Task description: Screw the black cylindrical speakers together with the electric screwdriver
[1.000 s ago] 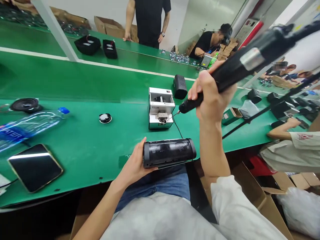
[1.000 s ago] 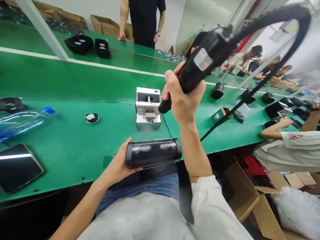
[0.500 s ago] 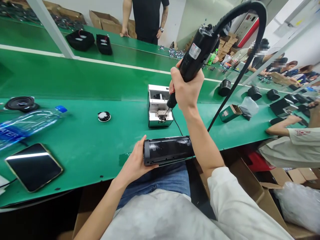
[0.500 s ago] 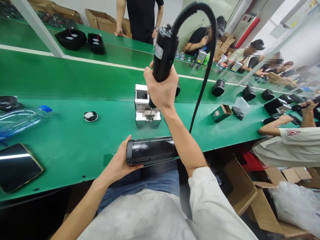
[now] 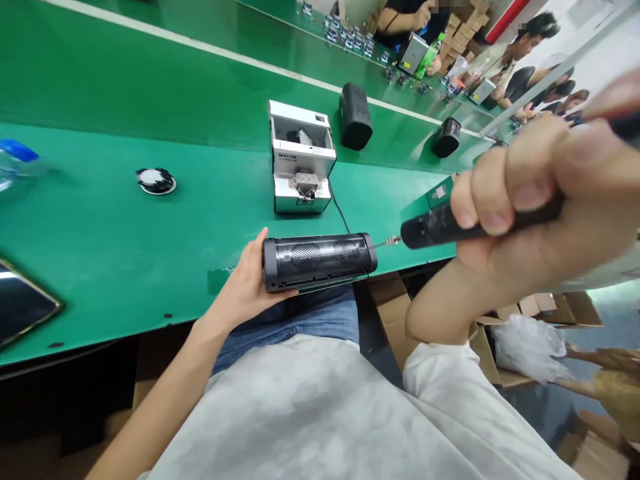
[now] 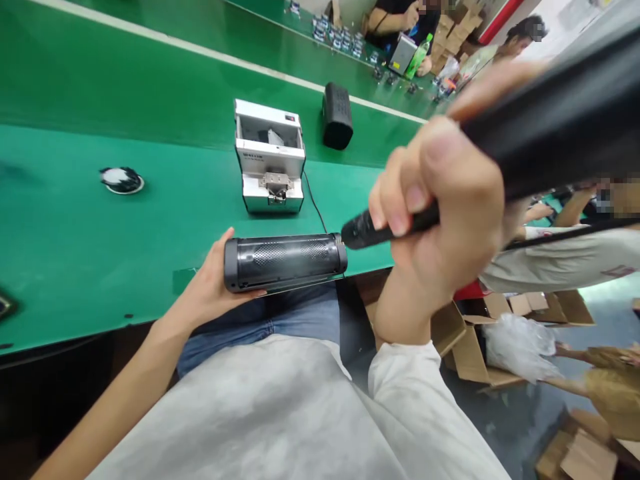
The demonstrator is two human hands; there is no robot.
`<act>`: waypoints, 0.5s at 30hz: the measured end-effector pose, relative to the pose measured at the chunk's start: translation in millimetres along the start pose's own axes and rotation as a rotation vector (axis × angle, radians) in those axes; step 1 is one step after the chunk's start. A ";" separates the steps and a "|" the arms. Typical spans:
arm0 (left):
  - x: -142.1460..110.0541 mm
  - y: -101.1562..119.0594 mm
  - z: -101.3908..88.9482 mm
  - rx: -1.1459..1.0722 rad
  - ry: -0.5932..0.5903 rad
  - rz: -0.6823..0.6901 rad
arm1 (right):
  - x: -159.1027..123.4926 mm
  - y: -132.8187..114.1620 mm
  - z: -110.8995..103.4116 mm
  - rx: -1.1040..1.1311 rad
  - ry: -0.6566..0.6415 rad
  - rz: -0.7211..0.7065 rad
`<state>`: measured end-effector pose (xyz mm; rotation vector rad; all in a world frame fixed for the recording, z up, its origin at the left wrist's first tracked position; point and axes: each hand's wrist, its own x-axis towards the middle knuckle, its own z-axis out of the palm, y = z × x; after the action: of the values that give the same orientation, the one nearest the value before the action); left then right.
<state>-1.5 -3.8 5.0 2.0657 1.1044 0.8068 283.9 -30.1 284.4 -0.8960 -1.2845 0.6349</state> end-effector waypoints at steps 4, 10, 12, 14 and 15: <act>0.0 1.3 -0.5 0.007 -0.006 -0.017 | -37.8 -8.8 -4.0 -0.030 0.050 -0.030; -1.2 4.5 -1.6 0.003 -0.001 -0.041 | -48.1 11.0 -10.4 -0.072 -0.077 -0.069; -0.9 3.3 -1.5 0.002 0.005 -0.045 | -48.4 12.0 -17.2 -0.108 -0.131 0.089; -0.3 1.0 -0.8 0.005 0.010 -0.036 | -50.4 13.7 -19.7 -0.117 -0.180 0.213; -0.2 -0.3 -0.1 0.013 0.016 -0.025 | -52.4 15.8 -18.4 -0.113 -0.200 0.244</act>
<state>-1.7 -3.8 4.7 2.0559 1.1448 0.8075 292.9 -68.7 242.5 -1.1151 -1.4118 0.8678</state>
